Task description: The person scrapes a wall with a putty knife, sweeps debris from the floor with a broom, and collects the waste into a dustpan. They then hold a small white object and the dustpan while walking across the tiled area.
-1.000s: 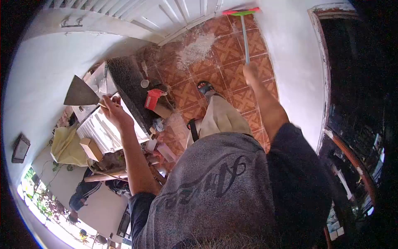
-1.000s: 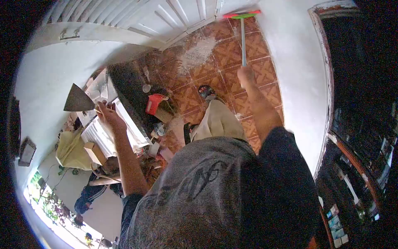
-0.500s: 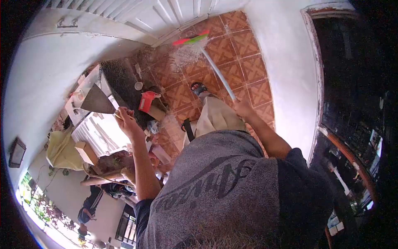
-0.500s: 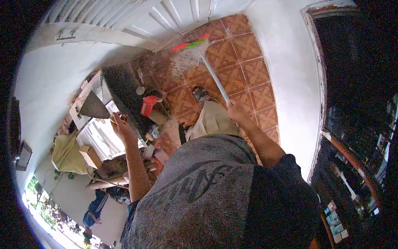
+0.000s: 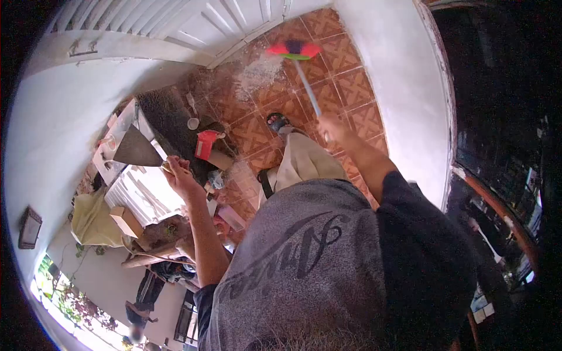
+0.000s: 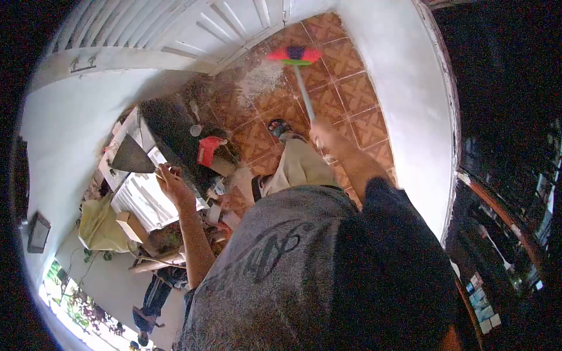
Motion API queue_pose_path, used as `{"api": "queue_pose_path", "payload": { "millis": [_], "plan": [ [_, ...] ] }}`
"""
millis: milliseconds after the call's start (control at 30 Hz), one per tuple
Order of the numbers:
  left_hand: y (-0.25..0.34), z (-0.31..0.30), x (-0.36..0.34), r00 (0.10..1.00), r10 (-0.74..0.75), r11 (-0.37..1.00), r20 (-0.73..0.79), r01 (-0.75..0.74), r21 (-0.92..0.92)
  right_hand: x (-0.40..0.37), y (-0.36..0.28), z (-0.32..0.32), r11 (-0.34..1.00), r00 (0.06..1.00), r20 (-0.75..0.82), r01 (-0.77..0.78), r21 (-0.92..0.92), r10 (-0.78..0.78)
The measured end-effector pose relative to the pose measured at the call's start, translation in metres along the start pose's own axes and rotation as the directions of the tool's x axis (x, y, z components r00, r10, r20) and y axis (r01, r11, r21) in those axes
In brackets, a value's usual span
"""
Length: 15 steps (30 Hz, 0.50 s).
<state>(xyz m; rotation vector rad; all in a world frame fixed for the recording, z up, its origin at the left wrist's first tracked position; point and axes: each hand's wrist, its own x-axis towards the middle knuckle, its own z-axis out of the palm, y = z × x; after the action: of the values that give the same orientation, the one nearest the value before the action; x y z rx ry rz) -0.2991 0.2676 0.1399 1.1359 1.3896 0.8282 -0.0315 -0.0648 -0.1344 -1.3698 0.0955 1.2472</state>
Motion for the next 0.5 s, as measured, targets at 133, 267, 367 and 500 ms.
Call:
{"api": "queue_pose_path", "payload": {
  "millis": [133,267,367,500],
  "plan": [
    [-0.003,0.000,-0.007,0.999,-0.021,0.998,-0.028,0.023,0.054,-0.111,-0.098,0.047,0.907,0.905,-0.068,-0.421,0.005,0.421],
    [-0.011,0.003,-0.013,0.999,-0.032,0.998,-0.031,0.033,0.047,-0.113,-0.099,0.019,0.785,0.978,-0.189,-0.181,-0.593,0.083],
    [-0.012,0.006,-0.020,0.998,-0.045,0.999,-0.040,0.046,0.023,-0.035,-0.085,-0.048,0.759,0.967,-0.096,0.121,-0.639,-0.234],
    [-0.020,0.000,-0.025,0.999,-0.032,0.997,0.019,0.030,0.068,0.047,-0.113,-0.061,0.631,0.887,0.029,0.351,-0.692,-0.461]
  ]
}}
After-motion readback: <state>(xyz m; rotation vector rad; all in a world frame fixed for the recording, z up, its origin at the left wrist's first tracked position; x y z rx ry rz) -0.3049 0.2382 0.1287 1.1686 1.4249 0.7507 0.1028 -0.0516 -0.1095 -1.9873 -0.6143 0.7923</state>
